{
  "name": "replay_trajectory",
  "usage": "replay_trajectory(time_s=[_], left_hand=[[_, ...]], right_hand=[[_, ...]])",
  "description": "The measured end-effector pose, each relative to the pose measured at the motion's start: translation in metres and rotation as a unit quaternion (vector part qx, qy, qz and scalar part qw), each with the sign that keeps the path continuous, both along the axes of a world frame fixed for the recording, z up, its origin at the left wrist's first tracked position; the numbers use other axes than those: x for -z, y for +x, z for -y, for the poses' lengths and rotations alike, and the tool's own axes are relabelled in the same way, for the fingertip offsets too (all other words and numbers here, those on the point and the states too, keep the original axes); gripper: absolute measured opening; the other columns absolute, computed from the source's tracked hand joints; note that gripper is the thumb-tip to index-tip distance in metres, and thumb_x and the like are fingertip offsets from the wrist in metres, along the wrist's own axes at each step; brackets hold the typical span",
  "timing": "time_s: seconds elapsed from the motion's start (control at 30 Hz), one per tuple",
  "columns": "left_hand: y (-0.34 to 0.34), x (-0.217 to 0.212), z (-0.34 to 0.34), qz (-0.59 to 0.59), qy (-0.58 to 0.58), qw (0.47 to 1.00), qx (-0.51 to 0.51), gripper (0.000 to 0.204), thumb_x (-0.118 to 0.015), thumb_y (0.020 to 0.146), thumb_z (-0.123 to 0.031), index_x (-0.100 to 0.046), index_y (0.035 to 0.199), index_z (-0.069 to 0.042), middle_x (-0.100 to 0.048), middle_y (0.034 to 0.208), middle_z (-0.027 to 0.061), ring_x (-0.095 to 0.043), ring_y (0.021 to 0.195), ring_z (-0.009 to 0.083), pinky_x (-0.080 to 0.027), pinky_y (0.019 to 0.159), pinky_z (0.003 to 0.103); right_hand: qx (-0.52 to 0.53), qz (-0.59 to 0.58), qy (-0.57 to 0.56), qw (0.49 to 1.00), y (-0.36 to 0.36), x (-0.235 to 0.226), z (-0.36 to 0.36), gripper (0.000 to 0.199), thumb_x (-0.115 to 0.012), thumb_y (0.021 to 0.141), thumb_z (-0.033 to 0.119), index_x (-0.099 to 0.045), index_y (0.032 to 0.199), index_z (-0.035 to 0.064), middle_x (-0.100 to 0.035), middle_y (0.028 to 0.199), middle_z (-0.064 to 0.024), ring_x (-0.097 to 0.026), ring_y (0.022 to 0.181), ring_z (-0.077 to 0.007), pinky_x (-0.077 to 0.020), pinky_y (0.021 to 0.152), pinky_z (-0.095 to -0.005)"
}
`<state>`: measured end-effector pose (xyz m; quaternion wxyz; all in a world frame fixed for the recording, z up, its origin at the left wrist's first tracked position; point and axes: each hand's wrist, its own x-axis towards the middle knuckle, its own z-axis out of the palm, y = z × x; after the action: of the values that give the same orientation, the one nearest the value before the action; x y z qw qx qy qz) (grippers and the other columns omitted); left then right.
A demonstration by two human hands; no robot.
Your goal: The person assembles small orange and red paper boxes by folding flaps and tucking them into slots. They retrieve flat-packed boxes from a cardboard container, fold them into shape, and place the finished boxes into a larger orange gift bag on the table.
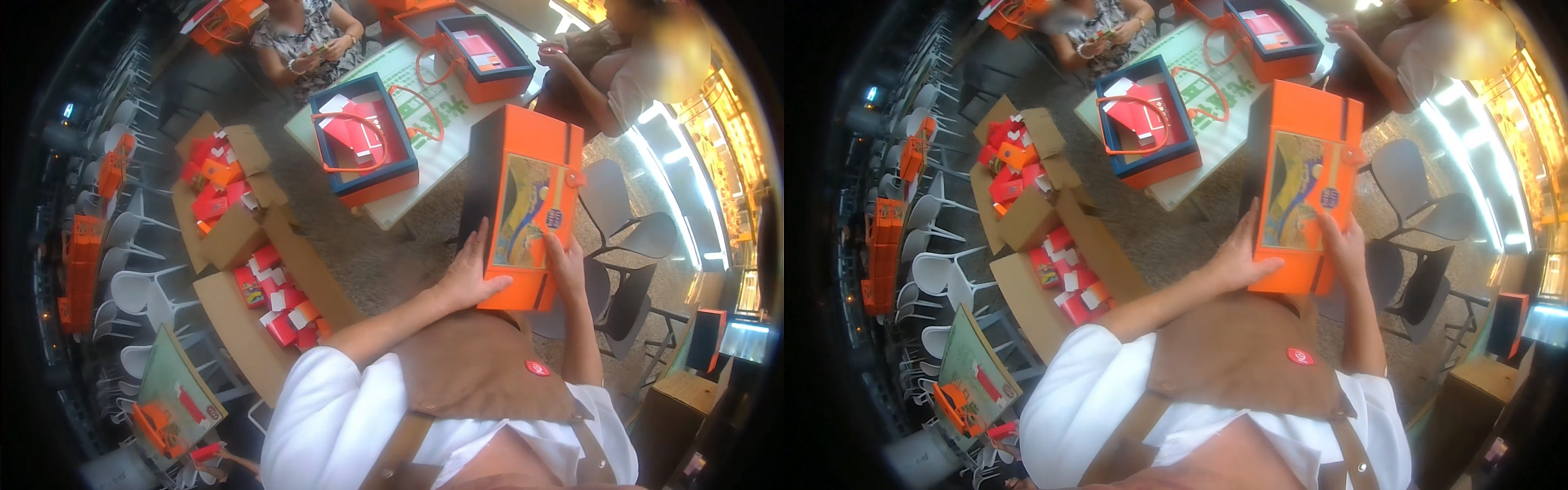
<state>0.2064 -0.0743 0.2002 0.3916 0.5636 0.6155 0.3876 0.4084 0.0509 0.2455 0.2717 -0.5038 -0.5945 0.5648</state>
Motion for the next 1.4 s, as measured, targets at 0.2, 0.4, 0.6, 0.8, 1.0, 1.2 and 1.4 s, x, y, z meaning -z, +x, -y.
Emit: replay_trajectory(time_s=[0.2, 0.4, 0.6, 0.8, 1.0, 1.2, 1.4], left_hand=[[-0.029, 0.012, -0.014, 0.085, 0.066, 0.992, -0.063, 0.116, -0.078, 0.081, -0.027, 0.007, 0.158, -0.006, -0.026, 0.156, 0.0272, -0.03, 0.144, 0.0408, -0.028, 0.118, 0.044], [-0.055, 0.023, -0.054, 0.142, 0.125, 0.978, -0.09, 0.109, -0.076, 0.083, -0.024, 0.001, 0.159, -0.007, -0.03, 0.154, 0.0247, -0.035, 0.142, 0.0379, -0.031, 0.116, 0.044], [-0.08, 0.033, -0.128, 0.241, 0.092, 0.96, -0.107, 0.1, -0.071, 0.086, -0.015, -0.002, 0.159, -0.007, -0.032, 0.155, 0.019, -0.036, 0.142, 0.029, -0.033, 0.115, 0.041], [-0.11, 0.075, -0.195, 0.36, 0.091, 0.924, -0.09, 0.095, -0.072, 0.088, -0.018, -0.008, 0.158, -0.005, -0.032, 0.153, 0.0169, -0.035, 0.142, 0.0256, -0.033, 0.116, 0.041], [-0.138, 0.093, -0.261, 0.144, 0.241, 0.931, -0.235, 0.104, -0.076, 0.085, -0.022, -0.005, 0.158, 0.0, -0.019, 0.16, 0.0239, -0.017, 0.15, 0.0322, -0.016, 0.122, 0.038], [-0.156, 0.082, -0.282, 0.105, 0.139, 0.958, -0.229, 0.11, -0.073, 0.078, -0.014, 0.002, 0.156, 0.004, -0.011, 0.162, 0.0275, -0.012, 0.153, 0.0331, -0.016, 0.123, 0.036], [-0.153, 0.091, -0.301, 0.082, 0.158, 0.95, -0.255, 0.105, -0.071, 0.081, -0.011, 0.0, 0.159, -0.003, -0.014, 0.163, 0.0237, -0.017, 0.152, 0.0331, -0.02, 0.122, 0.037]], right_hand=[[-0.049, 0.011, 0.015, 0.999, -0.056, -0.006, -0.029, 0.037, -0.066, 0.096, 0.025, -0.062, 0.121, -0.002, -0.069, 0.107, -0.0067, -0.063, 0.094, -0.0112, -0.0504, 0.081, -0.028], [-0.091, 0.091, 0.064, 0.99, -0.093, -0.004, -0.083, 0.045, -0.069, 0.093, 0.032, -0.064, 0.121, -0.0023, -0.072, 0.107, -0.0098, -0.064, 0.096, -0.0127, -0.0511, 0.084, -0.03], [-0.136, 0.134, 0.121, 0.974, -0.133, -0.006, -0.168, 0.055, -0.07, 0.09, 0.038, -0.061, 0.128, -0.0016, -0.071, 0.112, -0.0151, -0.067, 0.104, -0.0208, -0.0506, 0.09, -0.0332], [-0.207, 0.082, 0.137, 0.965, -0.179, 0.003, -0.24, 0.052, -0.068, 0.092, 0.035, -0.06, 0.13, -0.001, -0.071, 0.114, -0.0127, -0.066, 0.104, -0.0177, -0.0498, 0.09, -0.0327], [-0.288, -0.056, 0.084, 0.952, -0.212, 0.021, -0.303, 0.04, -0.058, 0.1, 0.024, -0.058, 0.131, -0.0018, -0.067, 0.117, -0.0095, -0.062, 0.102, -0.0152, -0.0492, 0.089, -0.0312], [-0.269, -0.121, 0.046, 0.955, -0.228, 0.091, -0.357, 0.035, -0.054, 0.1, 0.019, -0.058, 0.129, -0.002, -0.064, 0.111, -0.0071, -0.058, 0.099, -0.0144, -0.0461, 0.085, -0.029], [-0.279, -0.098, 0.063, 0.953, -0.232, 0.095, -0.375, 0.035, -0.054, 0.1, 0.017, -0.057, 0.128, -0.0025, -0.062, 0.114, -0.0072, -0.057, 0.097, -0.0167, -0.046, 0.086, -0.031]])
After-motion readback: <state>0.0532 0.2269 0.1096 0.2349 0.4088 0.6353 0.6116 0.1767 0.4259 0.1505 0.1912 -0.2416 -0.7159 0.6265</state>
